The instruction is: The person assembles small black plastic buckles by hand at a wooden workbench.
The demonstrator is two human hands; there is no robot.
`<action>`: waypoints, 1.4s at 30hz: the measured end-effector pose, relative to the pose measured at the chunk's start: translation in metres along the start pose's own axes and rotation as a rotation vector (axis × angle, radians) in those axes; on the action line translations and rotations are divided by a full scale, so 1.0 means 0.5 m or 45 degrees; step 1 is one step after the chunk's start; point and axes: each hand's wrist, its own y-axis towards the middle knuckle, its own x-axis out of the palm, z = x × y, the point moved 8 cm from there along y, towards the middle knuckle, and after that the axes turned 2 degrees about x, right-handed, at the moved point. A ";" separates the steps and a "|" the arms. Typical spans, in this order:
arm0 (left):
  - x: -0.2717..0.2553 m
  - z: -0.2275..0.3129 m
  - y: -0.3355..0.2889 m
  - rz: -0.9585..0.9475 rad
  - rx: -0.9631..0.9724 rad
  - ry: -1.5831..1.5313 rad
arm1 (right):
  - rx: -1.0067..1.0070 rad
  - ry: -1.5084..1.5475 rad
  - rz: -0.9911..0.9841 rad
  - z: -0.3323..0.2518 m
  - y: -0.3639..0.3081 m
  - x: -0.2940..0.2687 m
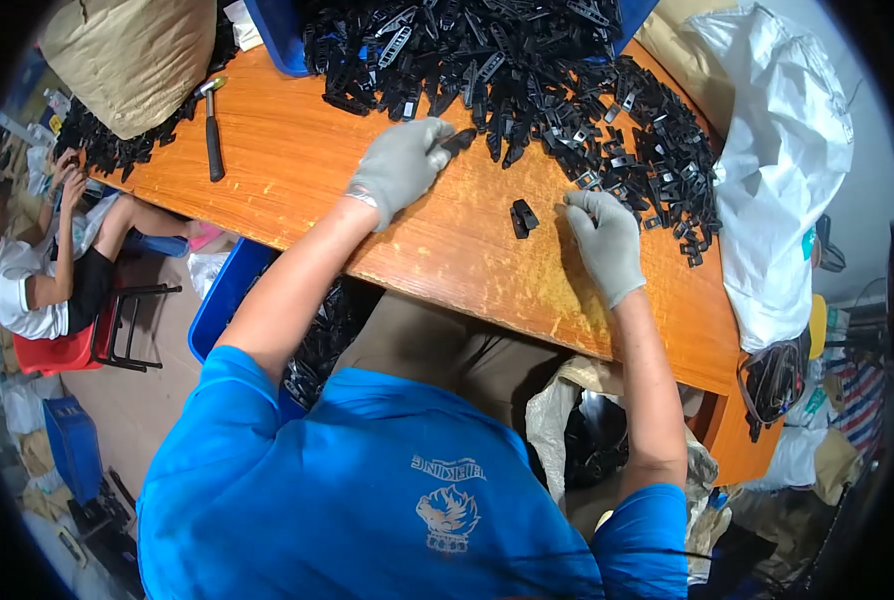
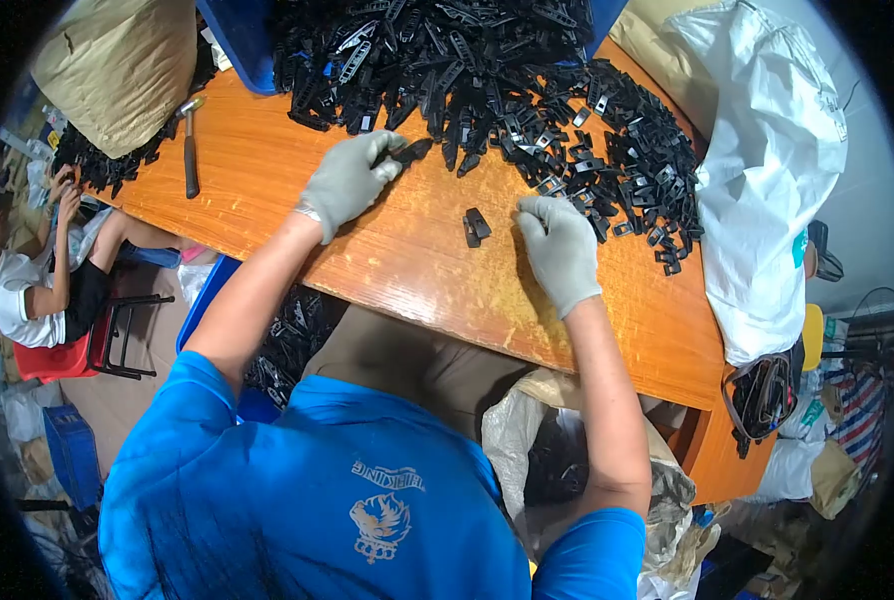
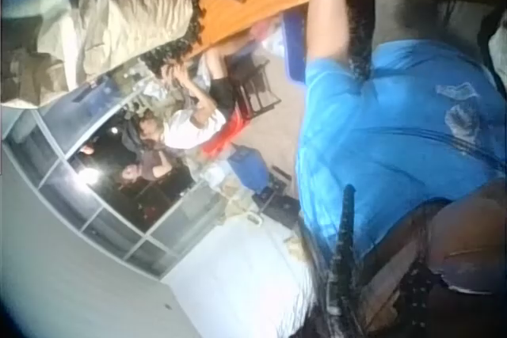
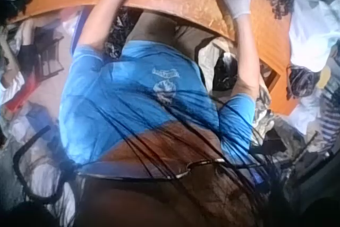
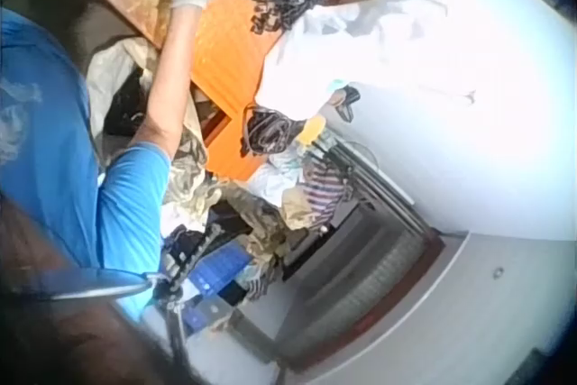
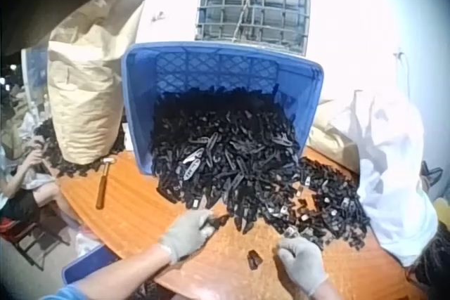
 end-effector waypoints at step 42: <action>-0.001 0.050 -0.114 -0.119 0.374 0.298 | -0.192 -0.424 -0.148 -0.060 -0.055 0.031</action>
